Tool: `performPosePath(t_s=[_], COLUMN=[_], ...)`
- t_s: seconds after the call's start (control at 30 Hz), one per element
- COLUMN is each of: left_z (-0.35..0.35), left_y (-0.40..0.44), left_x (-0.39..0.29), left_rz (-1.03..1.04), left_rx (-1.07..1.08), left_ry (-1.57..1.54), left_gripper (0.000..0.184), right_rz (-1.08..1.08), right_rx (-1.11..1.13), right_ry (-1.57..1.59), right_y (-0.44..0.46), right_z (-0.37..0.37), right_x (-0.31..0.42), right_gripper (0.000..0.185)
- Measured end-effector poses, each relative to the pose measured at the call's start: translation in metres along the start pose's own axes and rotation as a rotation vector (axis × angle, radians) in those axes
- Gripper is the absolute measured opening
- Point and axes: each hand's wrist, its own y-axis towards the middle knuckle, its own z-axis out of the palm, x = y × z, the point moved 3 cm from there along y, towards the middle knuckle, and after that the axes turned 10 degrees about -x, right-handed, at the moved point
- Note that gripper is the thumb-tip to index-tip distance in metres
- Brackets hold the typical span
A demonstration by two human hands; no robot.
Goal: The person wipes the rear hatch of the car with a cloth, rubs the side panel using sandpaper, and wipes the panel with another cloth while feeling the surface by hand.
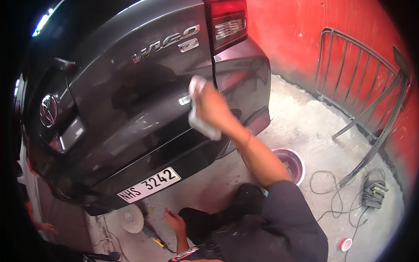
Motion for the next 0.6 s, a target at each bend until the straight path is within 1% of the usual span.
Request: performPosePath(t_s=[0.03, 0.07, 0.1, 0.13, 0.17, 0.2, 0.27, 0.3, 0.33, 0.37, 0.4, 0.47, 0.5, 0.53, 0.57, 0.6], left_z=[-0.015, -0.027, -0.032, -0.028, -0.02, -0.012, -0.025, -0.024, -0.025, -0.028, -0.028, -0.029, -0.035, -0.037, -0.039, -0.037], left_y=[-0.003, -0.01, -0.025, -0.042, -0.065, -0.087, -0.103, -0.101, -0.102, -0.102, -0.097, -0.084, -0.079, -0.074, -0.073, -0.078], left_x=[-0.006, -0.016, -0.023, -0.012, 0.004, 0.015, -0.025, -0.03, -0.03, -0.028, -0.021, -0.004, -0.007, -0.013, -0.018, -0.017], left_rz=[0.071, 0.029, -0.016, -0.056, -0.012, 0.036, 0.163, 0.182, 0.048, -0.091, -0.09, -0.167, -0.172, -0.094, -0.016, -0.022], left_rx=[0.107, 0.205, 0.299, 0.37, 0.455, 0.532, 0.542, 0.527, 0.514, 0.503, 0.5, 0.381, 0.377, 0.383, 0.389, 0.386], left_ry=[0.117, 0.192, 0.27, 0.236, 0.218, 0.17, 0.38, 0.406, 0.342, 0.277, 0.301, -0.078, -0.061, 0.048, 0.155, 0.158], left_gripper=[0.043, 0.047, 0.051, 0.066, 0.082, 0.093, 0.097, 0.097, 0.092, 0.087, 0.087, 0.074, 0.074, 0.068, 0.062, 0.062], right_rz=[-0.093, 0.003, -0.035, 0.036, 0.234, 0.569, 0.774, 0.894, 1.026, 1.121, 1.134, 1.143, 1.115, 0.91, 0.712, 0.507], right_rx=[0.118, 0.366, 0.576, 0.728, 0.708, 0.64, 0.368, 0.249, 0.131, 0.109, 0.103, 0.103, 0.026, -0.01, -0.132, -0.24], right_ry=[-0.02, 0.199, 0.412, 0.71, 1.026, 1.425, 1.78, 1.872, 1.953, 1.885, 1.905, 2.162, 1.998, 1.425, 1.136, 0.842], right_y=[-0.029, -0.052, -0.064, -0.07, -0.088, -0.105, -0.133, -0.143, -0.151, -0.157, -0.157, -0.155, -0.15, -0.14, -0.126, -0.11], right_z=[0.012, 0.003, -0.008, -0.021, -0.015, -0.017, -0.006, -0.009, -0.015, -0.023, -0.029, -0.036, -0.034, -0.046, -0.056, -0.062], right_x=[-0.008, 0.0, 0.006, 0.007, -0.019, -0.031, -0.069, -0.075, -0.075, -0.069, -0.068, -0.063, -0.061, -0.064, -0.058, -0.048], right_gripper=[0.029, 0.026, 0.029, 0.028, 0.026, 0.03, 0.036, 0.037, 0.039, 0.044, 0.044, 0.053, 0.053, 0.042, 0.036, 0.032])
